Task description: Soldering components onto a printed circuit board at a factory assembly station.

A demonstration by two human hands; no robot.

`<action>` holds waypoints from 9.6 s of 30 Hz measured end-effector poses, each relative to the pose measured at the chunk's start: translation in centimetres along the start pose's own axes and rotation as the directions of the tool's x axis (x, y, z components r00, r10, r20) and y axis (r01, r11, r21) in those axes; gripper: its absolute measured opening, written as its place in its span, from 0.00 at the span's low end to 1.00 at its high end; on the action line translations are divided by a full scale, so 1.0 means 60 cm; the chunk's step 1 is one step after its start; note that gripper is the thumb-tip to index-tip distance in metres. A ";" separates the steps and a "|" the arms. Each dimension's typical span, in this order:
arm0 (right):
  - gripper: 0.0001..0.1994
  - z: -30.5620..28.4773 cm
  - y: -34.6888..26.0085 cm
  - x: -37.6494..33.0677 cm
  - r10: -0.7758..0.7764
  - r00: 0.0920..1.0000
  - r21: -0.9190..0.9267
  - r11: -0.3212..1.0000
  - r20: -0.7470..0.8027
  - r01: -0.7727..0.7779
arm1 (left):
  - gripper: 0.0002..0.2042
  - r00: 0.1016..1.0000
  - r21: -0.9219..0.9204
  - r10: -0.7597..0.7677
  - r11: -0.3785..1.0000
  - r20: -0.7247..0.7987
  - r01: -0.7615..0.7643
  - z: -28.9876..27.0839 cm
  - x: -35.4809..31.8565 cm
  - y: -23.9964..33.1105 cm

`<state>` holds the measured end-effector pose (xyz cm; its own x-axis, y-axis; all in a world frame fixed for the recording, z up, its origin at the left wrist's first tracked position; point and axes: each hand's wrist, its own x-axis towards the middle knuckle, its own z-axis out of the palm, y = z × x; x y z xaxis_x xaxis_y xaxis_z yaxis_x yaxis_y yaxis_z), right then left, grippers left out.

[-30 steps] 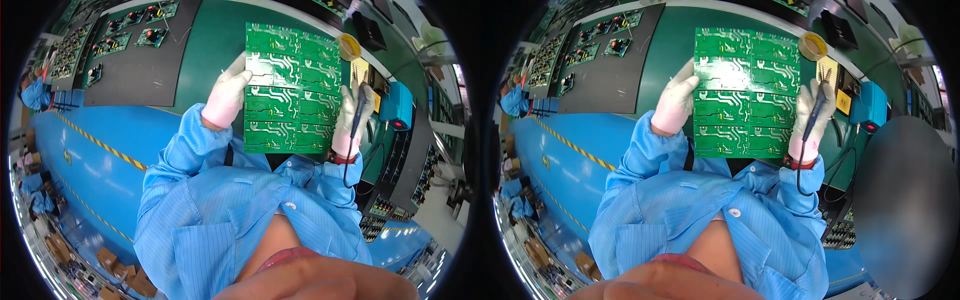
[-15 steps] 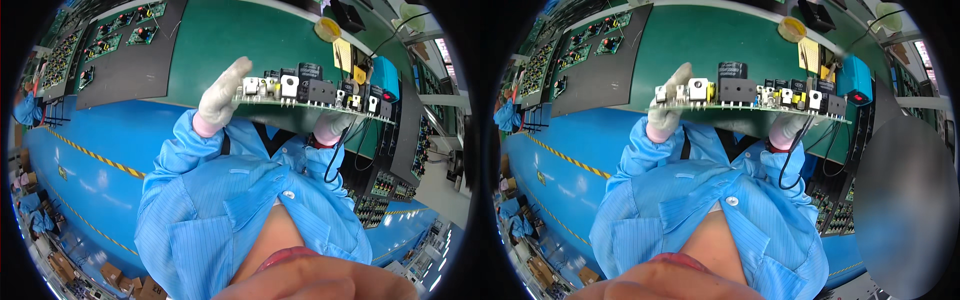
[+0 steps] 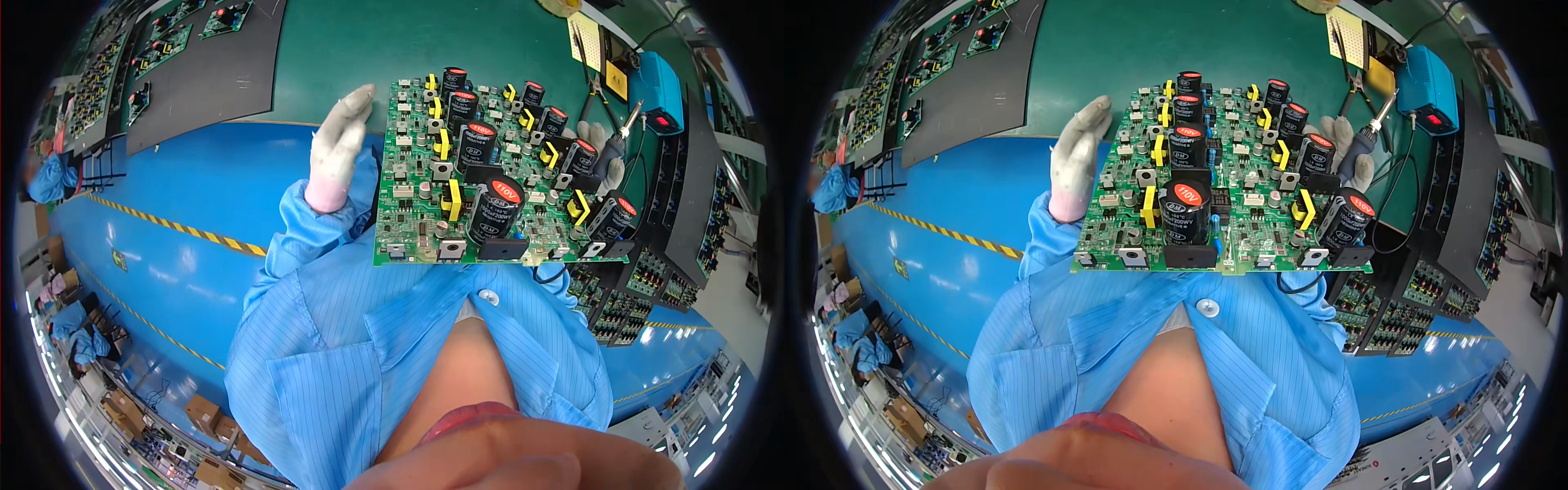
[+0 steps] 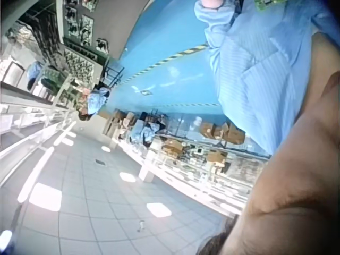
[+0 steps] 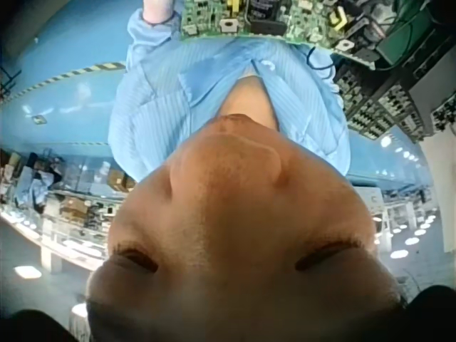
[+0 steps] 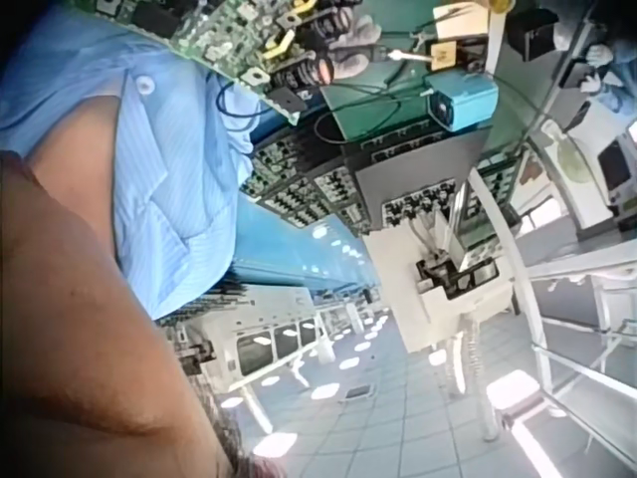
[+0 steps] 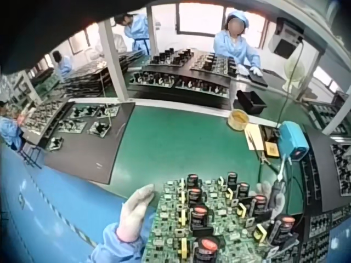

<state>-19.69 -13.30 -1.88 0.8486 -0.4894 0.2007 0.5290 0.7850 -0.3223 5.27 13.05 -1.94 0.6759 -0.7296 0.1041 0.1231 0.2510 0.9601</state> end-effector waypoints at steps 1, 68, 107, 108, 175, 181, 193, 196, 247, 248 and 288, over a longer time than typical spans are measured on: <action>0.32 0.002 -0.007 0.001 0.069 0.997 -0.020 0.997 0.029 -0.068 | 0.21 0.997 0.017 -0.010 1.000 -0.082 0.011 0.008 0.004 0.009; 0.24 0.077 0.098 0.036 -0.665 0.746 -0.716 0.507 0.029 0.480 | 0.08 0.420 -0.211 0.624 0.689 0.659 -0.693 0.022 0.041 0.162; 0.22 0.134 0.200 0.228 0.073 0.997 -0.952 0.302 -0.026 -0.047 | 0.21 0.889 -0.521 -0.455 0.750 0.040 0.407 -0.032 0.168 0.003; 0.22 0.133 0.207 0.229 0.105 0.990 -0.960 0.255 -0.093 -0.117 | 0.23 0.884 -0.480 -0.466 0.767 0.041 0.427 -0.032 0.168 0.003; 0.29 0.075 0.076 0.178 -0.278 0.929 -0.945 -0.145 -0.247 -0.294 | 0.25 0.872 -0.156 -0.489 0.861 0.007 0.484 0.014 0.127 0.035; 0.32 0.141 0.066 0.190 -0.559 0.825 -0.982 0.101 0.078 0.161 | 0.26 0.992 0.030 -0.099 0.995 0.078 0.097 0.049 0.156 0.169; 0.30 0.040 0.048 0.052 -0.242 0.952 -0.334 0.927 -0.185 0.171 | 0.25 0.929 -0.139 -0.087 0.980 0.359 0.145 -0.019 0.027 0.142; 0.32 0.052 0.014 0.018 -0.050 0.978 -0.144 0.989 -0.203 0.021 | 0.27 0.737 0.116 0.469 0.802 0.487 -0.587 -0.011 0.020 0.103; 0.30 0.080 0.042 0.030 -0.052 0.972 0.033 0.998 -0.228 0.062 | 0.48 0.334 0.273 -0.158 0.902 0.929 -0.335 0.114 0.209 0.119; 0.30 0.082 0.043 0.028 -0.055 0.972 0.032 0.997 -0.227 0.064 | 0.47 0.404 0.275 -0.137 0.911 0.905 -0.306 0.115 0.205 0.120; 0.36 0.085 0.096 0.123 -0.695 0.681 -0.843 0.208 0.229 0.496 | 0.42 0.330 -0.218 0.188 0.974 0.925 0.058 0.144 0.273 0.220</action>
<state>-10.39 -10.44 2.47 0.2105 -0.7921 0.5730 0.5311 -0.3994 -0.7473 11.68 -1.09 14.66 -0.4259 -0.7823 0.4545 0.3174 0.3412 0.8848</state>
